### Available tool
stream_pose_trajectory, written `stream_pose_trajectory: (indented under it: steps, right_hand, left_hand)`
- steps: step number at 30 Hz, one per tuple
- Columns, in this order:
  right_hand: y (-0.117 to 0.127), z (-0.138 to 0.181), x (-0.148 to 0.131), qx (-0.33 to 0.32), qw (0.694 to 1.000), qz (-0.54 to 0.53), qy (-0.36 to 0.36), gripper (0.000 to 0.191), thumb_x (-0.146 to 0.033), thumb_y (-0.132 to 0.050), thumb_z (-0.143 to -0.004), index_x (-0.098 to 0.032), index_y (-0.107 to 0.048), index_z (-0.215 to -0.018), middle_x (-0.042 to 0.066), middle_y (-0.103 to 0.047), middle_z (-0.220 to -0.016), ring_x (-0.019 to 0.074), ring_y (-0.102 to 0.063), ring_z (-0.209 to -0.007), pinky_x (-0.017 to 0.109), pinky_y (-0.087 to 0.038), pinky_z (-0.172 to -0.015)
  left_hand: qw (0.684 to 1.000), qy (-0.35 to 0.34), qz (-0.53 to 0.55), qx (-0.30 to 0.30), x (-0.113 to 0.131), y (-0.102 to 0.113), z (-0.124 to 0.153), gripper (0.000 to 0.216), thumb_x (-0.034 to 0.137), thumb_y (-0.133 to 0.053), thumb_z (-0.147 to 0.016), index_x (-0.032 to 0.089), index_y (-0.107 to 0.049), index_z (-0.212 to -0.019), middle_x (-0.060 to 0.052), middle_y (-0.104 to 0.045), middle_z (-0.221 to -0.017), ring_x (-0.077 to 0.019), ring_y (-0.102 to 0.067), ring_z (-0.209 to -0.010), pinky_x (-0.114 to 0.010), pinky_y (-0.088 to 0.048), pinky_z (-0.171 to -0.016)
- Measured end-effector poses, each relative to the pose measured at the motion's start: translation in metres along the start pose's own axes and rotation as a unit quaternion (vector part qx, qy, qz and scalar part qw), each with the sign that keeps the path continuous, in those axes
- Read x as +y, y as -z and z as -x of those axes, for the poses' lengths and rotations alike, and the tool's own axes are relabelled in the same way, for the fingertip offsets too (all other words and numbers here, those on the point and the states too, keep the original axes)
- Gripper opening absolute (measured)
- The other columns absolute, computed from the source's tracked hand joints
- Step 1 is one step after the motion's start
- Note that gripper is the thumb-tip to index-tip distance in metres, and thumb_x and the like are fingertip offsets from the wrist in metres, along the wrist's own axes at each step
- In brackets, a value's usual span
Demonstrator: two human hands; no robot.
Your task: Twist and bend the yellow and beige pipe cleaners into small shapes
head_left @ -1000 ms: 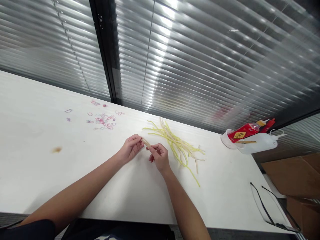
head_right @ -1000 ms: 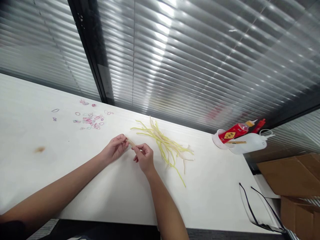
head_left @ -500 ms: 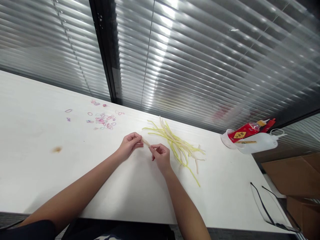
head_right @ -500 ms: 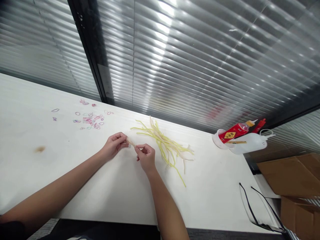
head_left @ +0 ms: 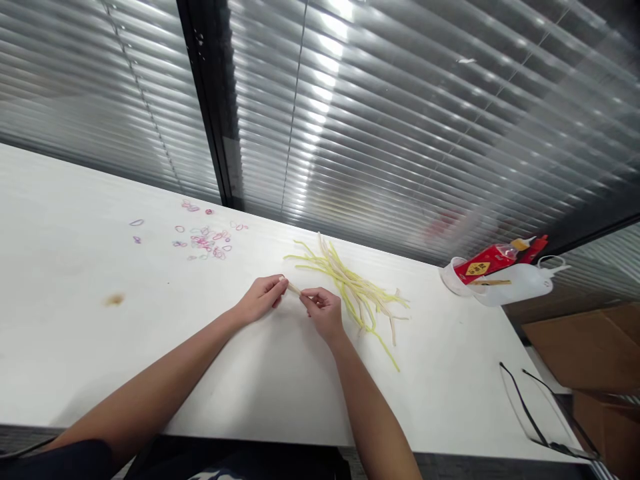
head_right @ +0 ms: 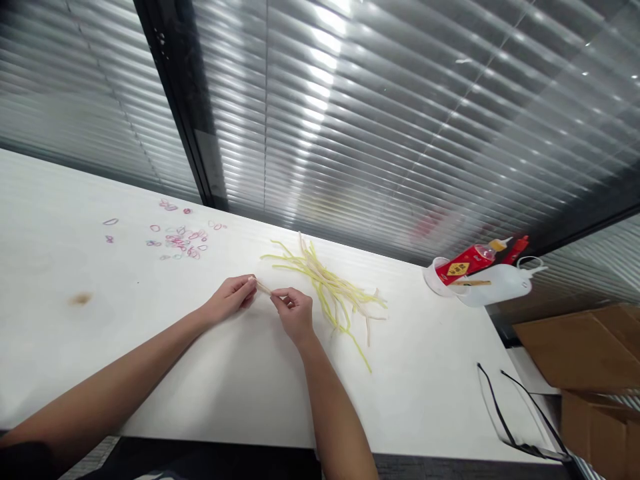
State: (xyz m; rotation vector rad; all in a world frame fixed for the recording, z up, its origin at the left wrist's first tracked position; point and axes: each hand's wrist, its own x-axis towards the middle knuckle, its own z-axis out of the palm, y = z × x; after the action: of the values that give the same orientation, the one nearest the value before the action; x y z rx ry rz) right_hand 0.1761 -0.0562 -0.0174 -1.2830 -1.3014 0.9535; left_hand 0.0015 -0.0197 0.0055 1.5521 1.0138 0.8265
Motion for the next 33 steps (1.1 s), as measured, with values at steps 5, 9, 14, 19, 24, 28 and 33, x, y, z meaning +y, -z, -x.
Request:
stream_pose_trajectory:
  steps: [5, 9, 14, 19, 24, 28, 33]
  right_hand:
    - [0.0015, -0.0005, 0.0016, -0.010, 1.000, 0.006, -0.006, 0.013, -0.030, -0.066, -0.073, -0.018, -0.071, -0.077, -0.003, -0.059, -0.055, 0.0082, -0.045, -0.044, 0.021, -0.039, -0.045]
    - [0.0019, 0.0003, 0.0002, -0.020, 1.000, -0.004, 0.003, 0.011, -0.028, -0.067, -0.072, -0.019, -0.071, -0.076, -0.002, -0.061, -0.058, 0.0086, -0.045, -0.046, 0.021, -0.039, -0.046]
    - [0.0007, 0.0010, 0.0007, -0.028, 1.000, -0.007, 0.005, 0.011, -0.029, -0.067, -0.072, -0.020, -0.072, -0.076, 0.001, -0.066, -0.064, 0.0105, -0.050, -0.050, 0.023, -0.042, -0.048]
    - [0.0004, 0.0002, 0.0025, -0.034, 0.999, -0.021, -0.006, 0.013, -0.031, -0.067, -0.072, -0.019, -0.071, -0.076, 0.001, -0.066, -0.065, 0.0096, -0.048, -0.048, 0.022, -0.041, -0.046]
    - [0.0001, -0.0001, 0.0019, -0.036, 0.999, -0.024, -0.007, 0.012, -0.030, -0.066, -0.072, -0.019, -0.071, -0.076, 0.000, -0.065, -0.064, 0.0086, -0.045, -0.046, 0.022, -0.039, -0.045]
    - [-0.0001, -0.0003, 0.0018, -0.034, 0.999, -0.015, -0.004, 0.014, -0.031, -0.065, -0.073, -0.019, -0.070, -0.077, 0.000, -0.062, -0.062, 0.0080, -0.042, -0.045, 0.021, -0.037, -0.044]
    - [0.0011, -0.0003, 0.0025, -0.033, 0.999, -0.010, -0.009, 0.015, -0.032, -0.064, -0.073, -0.019, -0.069, -0.078, -0.005, -0.048, -0.049, 0.0068, -0.034, -0.041, 0.020, -0.031, -0.040]
  left_hand:
    - [1.000, -0.013, -0.005, -0.013, -0.0028, 0.0017, 0.0000, 0.040, 0.047, -0.040, -0.088, 0.018, -0.043, -0.060, 0.005, -0.043, -0.049, -0.0099, -0.035, -0.047, -0.022, -0.027, -0.047]
    - [1.000, -0.013, 0.008, -0.020, -0.0037, 0.0013, 0.0004, 0.040, 0.047, -0.042, -0.087, 0.018, -0.043, -0.059, 0.005, -0.041, -0.048, -0.0091, -0.033, -0.046, -0.023, -0.025, -0.047]
    - [1.000, -0.010, 0.010, -0.016, -0.0034, -0.0004, 0.0011, 0.042, 0.047, -0.044, -0.086, 0.018, -0.042, -0.056, 0.005, -0.037, -0.047, -0.0085, -0.029, -0.046, -0.023, -0.022, -0.046]
    - [0.999, -0.034, -0.003, -0.007, -0.0024, -0.0016, 0.0029, 0.043, 0.045, -0.045, -0.085, 0.017, -0.040, -0.053, 0.005, -0.034, -0.048, -0.0084, -0.029, -0.047, -0.024, -0.022, -0.047]
    - [0.999, -0.033, -0.007, 0.002, -0.0024, -0.0027, 0.0034, 0.042, 0.044, -0.045, -0.084, 0.018, -0.039, -0.052, 0.005, -0.033, -0.048, -0.0087, -0.028, -0.048, -0.024, -0.022, -0.046]
    - [0.999, -0.036, -0.024, 0.007, -0.0011, -0.0040, 0.0036, 0.040, 0.044, -0.045, -0.084, 0.018, -0.039, -0.053, 0.005, -0.034, -0.048, -0.0092, -0.028, -0.048, -0.023, -0.023, -0.046]
    - [0.994, -0.063, -0.084, 0.029, 0.0023, -0.0046, 0.0037, 0.040, 0.042, -0.043, -0.085, 0.018, -0.040, -0.054, 0.005, -0.036, -0.049, -0.0096, -0.031, -0.049, -0.023, -0.026, -0.049]
